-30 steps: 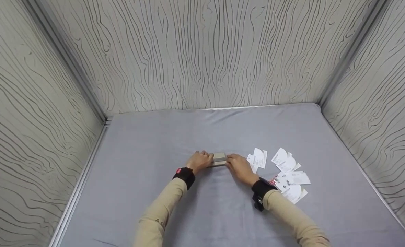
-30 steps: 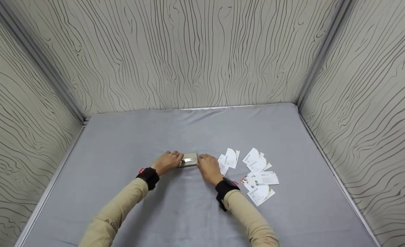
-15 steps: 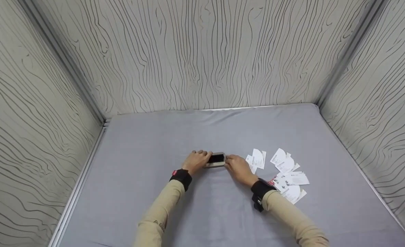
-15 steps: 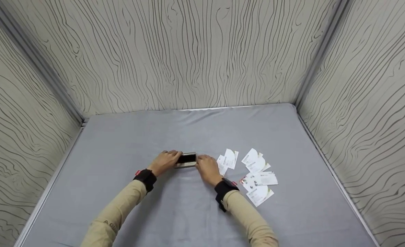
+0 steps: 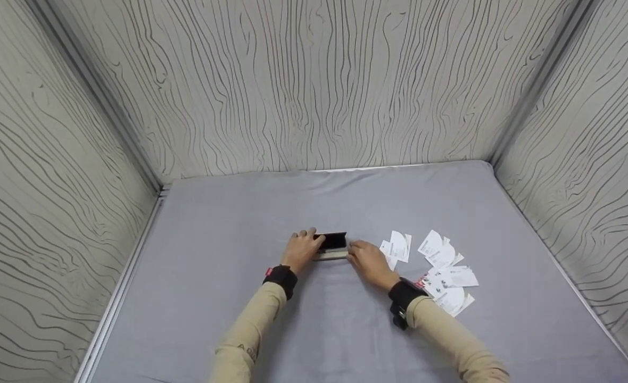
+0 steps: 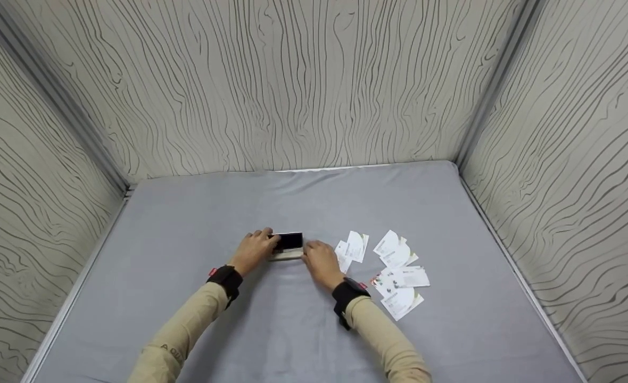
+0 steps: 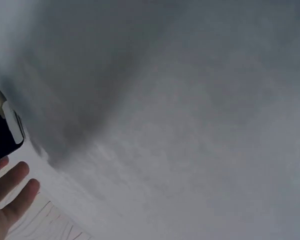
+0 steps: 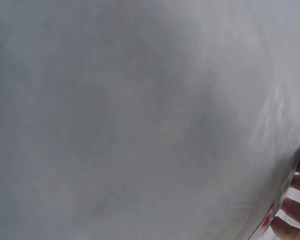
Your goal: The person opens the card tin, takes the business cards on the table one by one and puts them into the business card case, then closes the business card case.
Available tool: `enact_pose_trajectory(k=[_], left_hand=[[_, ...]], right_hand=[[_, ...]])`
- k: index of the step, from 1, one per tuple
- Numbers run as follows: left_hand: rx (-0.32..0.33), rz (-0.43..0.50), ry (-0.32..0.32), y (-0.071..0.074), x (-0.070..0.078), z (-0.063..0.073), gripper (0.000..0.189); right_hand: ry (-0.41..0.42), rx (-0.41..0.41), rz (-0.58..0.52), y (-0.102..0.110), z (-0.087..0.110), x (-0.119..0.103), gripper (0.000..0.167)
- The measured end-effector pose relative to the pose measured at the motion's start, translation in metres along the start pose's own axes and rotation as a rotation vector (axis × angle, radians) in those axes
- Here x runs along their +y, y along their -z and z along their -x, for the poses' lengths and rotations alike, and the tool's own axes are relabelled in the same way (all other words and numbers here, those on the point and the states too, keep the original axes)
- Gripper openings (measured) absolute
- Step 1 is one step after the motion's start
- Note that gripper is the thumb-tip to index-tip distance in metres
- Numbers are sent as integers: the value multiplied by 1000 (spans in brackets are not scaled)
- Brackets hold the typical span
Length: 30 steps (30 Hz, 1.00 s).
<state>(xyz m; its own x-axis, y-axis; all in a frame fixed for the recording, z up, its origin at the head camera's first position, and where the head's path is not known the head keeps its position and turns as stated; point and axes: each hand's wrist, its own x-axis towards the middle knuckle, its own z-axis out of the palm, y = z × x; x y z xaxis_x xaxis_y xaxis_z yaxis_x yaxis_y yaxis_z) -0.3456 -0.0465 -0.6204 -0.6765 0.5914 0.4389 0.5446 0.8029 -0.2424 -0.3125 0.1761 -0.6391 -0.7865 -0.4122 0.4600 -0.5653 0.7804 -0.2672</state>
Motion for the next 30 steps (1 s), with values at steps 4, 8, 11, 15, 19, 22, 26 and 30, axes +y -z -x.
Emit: enact_pose_trajectory(k=[4, 8, 11, 15, 19, 22, 26, 30], left_hand=[[-56, 92, 61, -4, -3, 5, 32], [-149, 185, 104, -4, -5, 11, 43], [-188, 249, 130, -2, -6, 14, 45], [-228, 316, 164, 0, -6, 15, 49], [-261, 348, 194, -1, -5, 16, 52], [-280, 350, 202, -2, -5, 17, 54], [-289, 349, 199, -3, -5, 18, 56], [-282, 346, 196, -2, -5, 19, 55]], right_hand=[[1, 2, -3, 0, 0, 0, 11], [-3, 2, -18, 1, 1, 0, 12], [8, 10, -23, 2, 1, 0, 12], [40, 27, -25, 2, 1, 0, 9], [52, 30, -18, 2, 0, 0, 9], [49, 30, -17, 1, 1, 0, 10], [45, 42, -18, 1, 0, -1, 10], [38, 41, -13, 1, 1, -1, 10]])
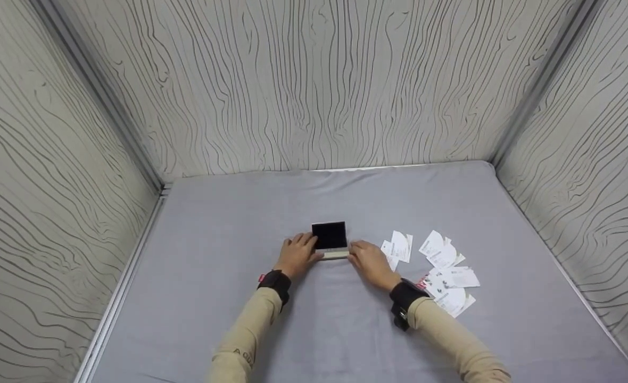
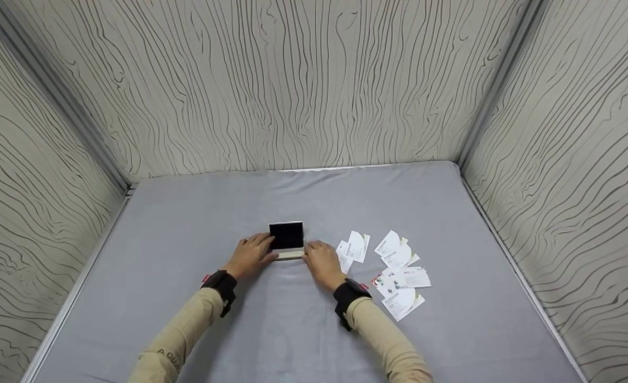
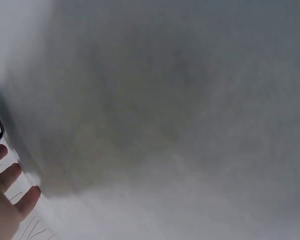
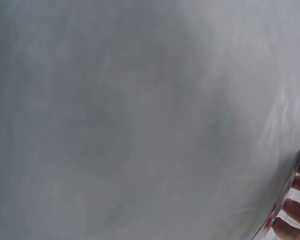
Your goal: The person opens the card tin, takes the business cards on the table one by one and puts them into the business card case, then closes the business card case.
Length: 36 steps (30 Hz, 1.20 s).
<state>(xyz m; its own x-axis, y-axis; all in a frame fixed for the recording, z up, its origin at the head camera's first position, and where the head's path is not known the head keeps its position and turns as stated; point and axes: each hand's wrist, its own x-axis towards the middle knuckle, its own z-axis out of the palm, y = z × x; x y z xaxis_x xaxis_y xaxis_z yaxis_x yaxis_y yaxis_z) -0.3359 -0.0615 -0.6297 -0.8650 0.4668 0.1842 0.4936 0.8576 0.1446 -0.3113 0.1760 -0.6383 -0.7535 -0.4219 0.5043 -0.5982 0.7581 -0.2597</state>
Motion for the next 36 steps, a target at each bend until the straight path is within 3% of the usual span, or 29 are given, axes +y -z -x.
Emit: enact_pose_trajectory(k=[10, 17, 26, 36], left_hand=[[56, -15, -21, -3, -2, 2, 53], [44, -23, -18, -4, -3, 2, 55], [25, -12, -8, -6, -4, 3, 59], [0, -13, 2, -10, -7, 1, 60]], right_hand=[[-2, -24, -18, 2, 0, 0, 13], [-42, -146, -12, 8, -1, 2, 21], [-21, -254, -104, 17, -5, 11, 27], [-42, -244, -99, 27, -2, 23, 29]])
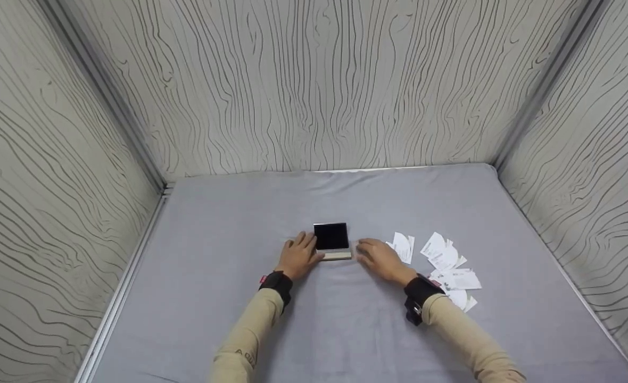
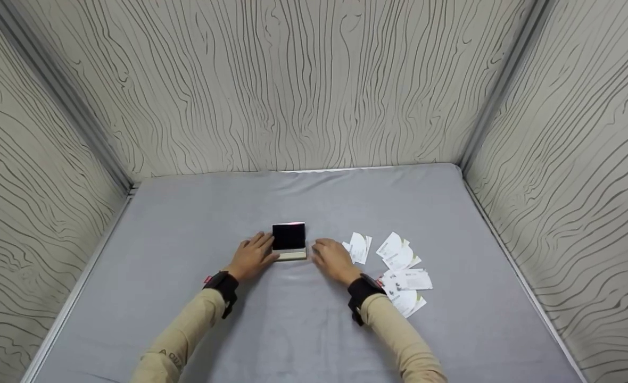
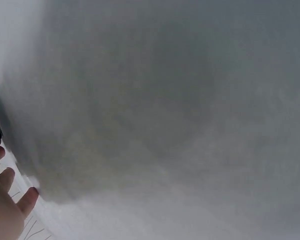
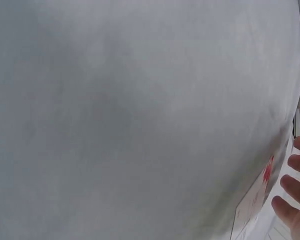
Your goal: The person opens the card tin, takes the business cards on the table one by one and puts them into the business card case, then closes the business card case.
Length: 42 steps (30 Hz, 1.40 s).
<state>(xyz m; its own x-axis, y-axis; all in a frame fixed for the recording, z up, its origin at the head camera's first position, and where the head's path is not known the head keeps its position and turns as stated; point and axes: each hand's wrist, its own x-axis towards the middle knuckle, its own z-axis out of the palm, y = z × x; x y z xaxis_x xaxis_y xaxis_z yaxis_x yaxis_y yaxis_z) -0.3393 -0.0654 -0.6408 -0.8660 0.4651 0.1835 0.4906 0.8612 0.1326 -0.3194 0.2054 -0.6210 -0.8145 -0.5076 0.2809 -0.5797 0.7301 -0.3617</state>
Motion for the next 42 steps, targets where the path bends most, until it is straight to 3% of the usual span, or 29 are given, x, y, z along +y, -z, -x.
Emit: enact_pose_trajectory(k=[15, 23, 42], left_hand=[[-22, 37, 5, 11, 5, 2, 59], [-26, 33, 8, 9, 5, 3, 60], [-27, 43, 15, 2, 1, 1, 62]], right_hand=[[-54, 48, 53, 21, 18, 28, 26], [-90, 24, 83, 30, 23, 39, 29], [-178, -36, 42, 42, 32, 51, 34]])
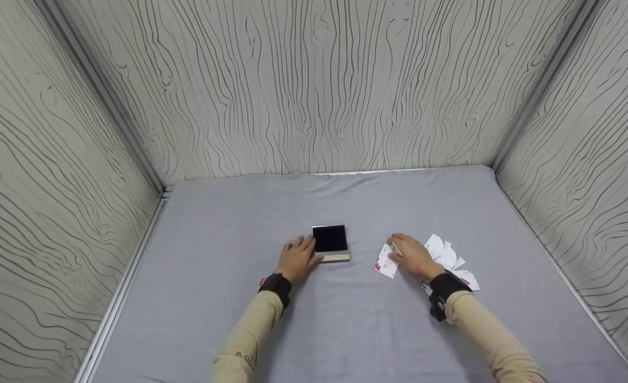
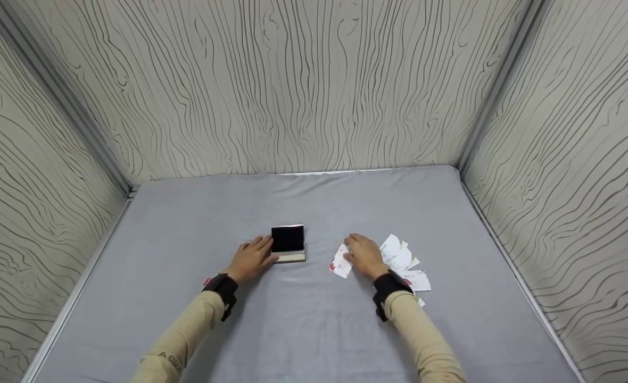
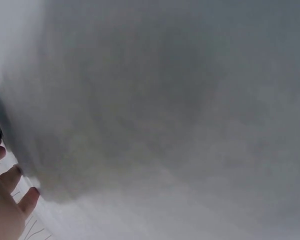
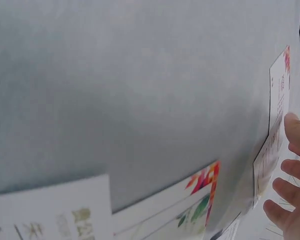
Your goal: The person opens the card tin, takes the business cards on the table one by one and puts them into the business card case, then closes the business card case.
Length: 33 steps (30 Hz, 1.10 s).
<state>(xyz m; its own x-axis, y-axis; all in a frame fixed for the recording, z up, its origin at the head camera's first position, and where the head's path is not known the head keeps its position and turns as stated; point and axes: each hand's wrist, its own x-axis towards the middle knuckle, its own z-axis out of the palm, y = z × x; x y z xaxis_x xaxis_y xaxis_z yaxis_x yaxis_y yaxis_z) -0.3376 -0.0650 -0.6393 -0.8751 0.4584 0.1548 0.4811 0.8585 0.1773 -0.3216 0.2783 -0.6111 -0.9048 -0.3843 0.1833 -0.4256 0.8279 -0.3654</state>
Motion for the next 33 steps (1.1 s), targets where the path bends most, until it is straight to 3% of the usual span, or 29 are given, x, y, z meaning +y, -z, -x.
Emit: enact_pose_trajectory(k=[10, 18, 33], left_hand=[[18, 0, -3, -2, -1, 0, 61], [2, 17, 6, -2, 0, -1, 62], [-5, -43, -4, -5, -1, -2, 62]], right_hand=[[-77, -84, 15, 8, 6, 11, 55], [-59, -53, 15, 12, 4, 16, 58], [-142, -104, 6, 14, -5, 22, 69]])
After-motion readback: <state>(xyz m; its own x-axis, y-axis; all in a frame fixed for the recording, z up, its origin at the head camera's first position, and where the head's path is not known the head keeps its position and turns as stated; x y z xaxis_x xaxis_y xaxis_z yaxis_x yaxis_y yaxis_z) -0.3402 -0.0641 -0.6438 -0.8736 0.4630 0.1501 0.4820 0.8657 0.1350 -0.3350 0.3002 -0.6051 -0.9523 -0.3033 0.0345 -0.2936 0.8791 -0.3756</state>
